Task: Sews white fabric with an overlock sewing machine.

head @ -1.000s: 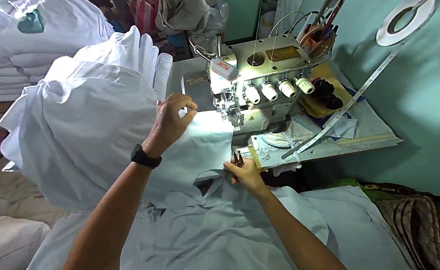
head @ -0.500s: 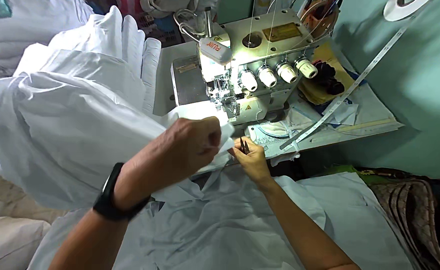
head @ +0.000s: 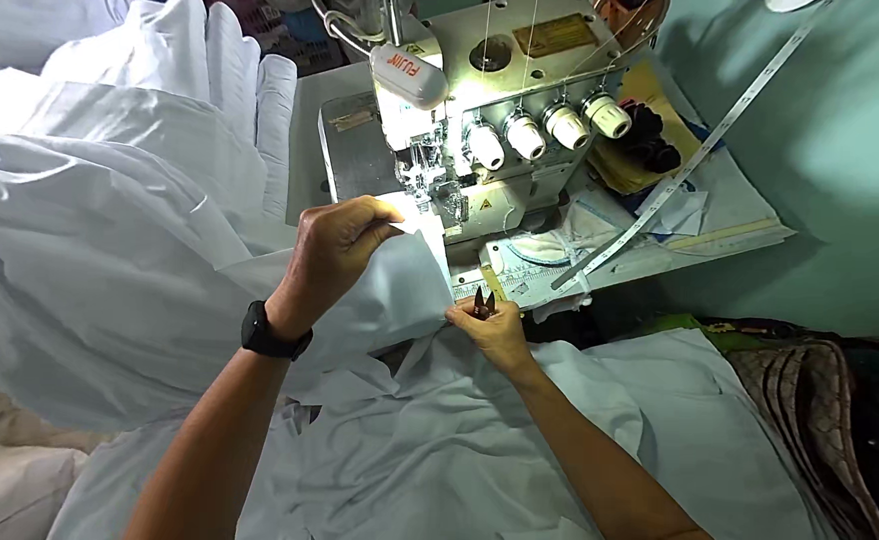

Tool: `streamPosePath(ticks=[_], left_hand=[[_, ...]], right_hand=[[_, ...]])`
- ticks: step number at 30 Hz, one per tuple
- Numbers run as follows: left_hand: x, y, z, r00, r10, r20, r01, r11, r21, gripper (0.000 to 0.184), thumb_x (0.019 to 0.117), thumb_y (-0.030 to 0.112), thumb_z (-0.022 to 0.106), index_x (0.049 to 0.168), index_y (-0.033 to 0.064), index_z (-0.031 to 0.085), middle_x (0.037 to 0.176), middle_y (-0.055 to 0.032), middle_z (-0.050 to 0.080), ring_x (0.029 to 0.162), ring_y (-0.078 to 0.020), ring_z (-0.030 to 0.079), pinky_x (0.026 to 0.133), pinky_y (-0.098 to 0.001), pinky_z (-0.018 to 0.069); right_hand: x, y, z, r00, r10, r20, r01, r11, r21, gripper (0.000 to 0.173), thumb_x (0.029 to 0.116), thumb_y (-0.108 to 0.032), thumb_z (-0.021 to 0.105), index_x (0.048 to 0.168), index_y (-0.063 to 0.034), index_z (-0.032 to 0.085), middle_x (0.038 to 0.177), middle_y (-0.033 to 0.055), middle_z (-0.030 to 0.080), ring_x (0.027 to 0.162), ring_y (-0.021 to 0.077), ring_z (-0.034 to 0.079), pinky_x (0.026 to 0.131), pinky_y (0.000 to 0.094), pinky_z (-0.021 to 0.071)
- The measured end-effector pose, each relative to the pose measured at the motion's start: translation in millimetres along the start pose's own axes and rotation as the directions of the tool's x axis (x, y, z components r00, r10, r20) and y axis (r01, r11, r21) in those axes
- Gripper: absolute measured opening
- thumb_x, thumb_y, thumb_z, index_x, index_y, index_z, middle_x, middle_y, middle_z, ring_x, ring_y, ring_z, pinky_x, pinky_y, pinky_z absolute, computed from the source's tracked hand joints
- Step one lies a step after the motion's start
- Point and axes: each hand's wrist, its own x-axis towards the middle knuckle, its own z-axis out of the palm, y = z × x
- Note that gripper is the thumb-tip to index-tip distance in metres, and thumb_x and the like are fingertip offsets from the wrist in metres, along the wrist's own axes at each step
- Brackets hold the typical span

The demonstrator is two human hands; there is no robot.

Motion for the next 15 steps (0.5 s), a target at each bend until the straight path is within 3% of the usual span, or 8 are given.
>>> streamPosePath(ticks=[3,5,9,13,15], left_hand=[[11.6,-17.0,10.9,1.0,0.016,0.003,-0.016,1.0,-0.026,0.013,0.0959,0.003,0.065,0.095,-0.0071,0.073,0.091,-0.0147,0.073,0.086,-0.0075,0.067,0.085,-0.0185,0.0512],[14.1,-29.1,15.7,0.997,-0.063,0.033,0.065,0.996,-0.062,0.011,0.0944,0.005,0.067,0.094,-0.0045,0.073,0.09,-0.0109,0.071,0.084,-0.005,0.065,0.081,-0.0174,0.0509],[14.1,-24.9,13.6,0.976,-0.188,0.111,0.192,0.981,-0.032,0.011,0.0932,0.008,0.068,0.093,0.0,0.077,0.087,-0.0067,0.071,0.082,-0.0044,0.064,0.079,-0.0185,0.0499],[11.8,-9.3,21.1,0.943,-0.331,0.022,0.331,0.943,0.01,0.006,0.0874,0.008,0.075,0.088,0.0026,0.073,0.077,-0.0033,0.068,0.067,-0.0028,0.058,0.063,-0.0184,0.0462],[8.1,1.2,25.6,0.941,-0.336,-0.029,0.337,0.94,0.057,0.007,0.0869,0.007,0.077,0.088,0.0034,0.071,0.079,-0.0055,0.066,0.066,-0.0099,0.058,0.06,-0.0254,0.0467]], right_hand=[[-0.2,2.0,4.1,0.999,0.009,-0.043,-0.009,1.0,0.002,0.019,0.0812,0.002,0.071,0.067,-0.0099,0.065,0.063,-0.0098,0.061,0.052,-0.0063,0.05,0.05,0.0126,0.0419],[-4.3,2.1,4.7,0.999,-0.001,-0.041,0.0,1.0,-0.025,0.021,0.0791,0.001,0.071,0.066,-0.0108,0.06,0.063,-0.0097,0.06,0.054,-0.0053,0.052,0.051,0.0134,0.0435],[-21.5,-6.4,1.7,1.0,0.021,-0.011,-0.022,0.997,-0.078,0.017,0.0761,0.002,0.074,0.078,-0.0058,0.059,0.066,-0.0077,0.058,0.055,-0.0053,0.052,0.053,0.0118,0.0443],[-25.9,-7.7,3.3,0.993,0.113,-0.03,-0.113,0.994,0.001,0.021,0.0748,0.004,0.074,0.078,-0.0086,0.058,0.065,-0.008,0.058,0.053,-0.0037,0.052,0.051,0.0121,0.0447],[-29.4,-8.8,4.8,0.988,0.149,-0.028,-0.147,0.988,0.05,0.02,0.0758,0.004,0.074,0.078,-0.0087,0.059,0.064,-0.0072,0.061,0.052,-0.0018,0.055,0.05,0.0141,0.0469]])
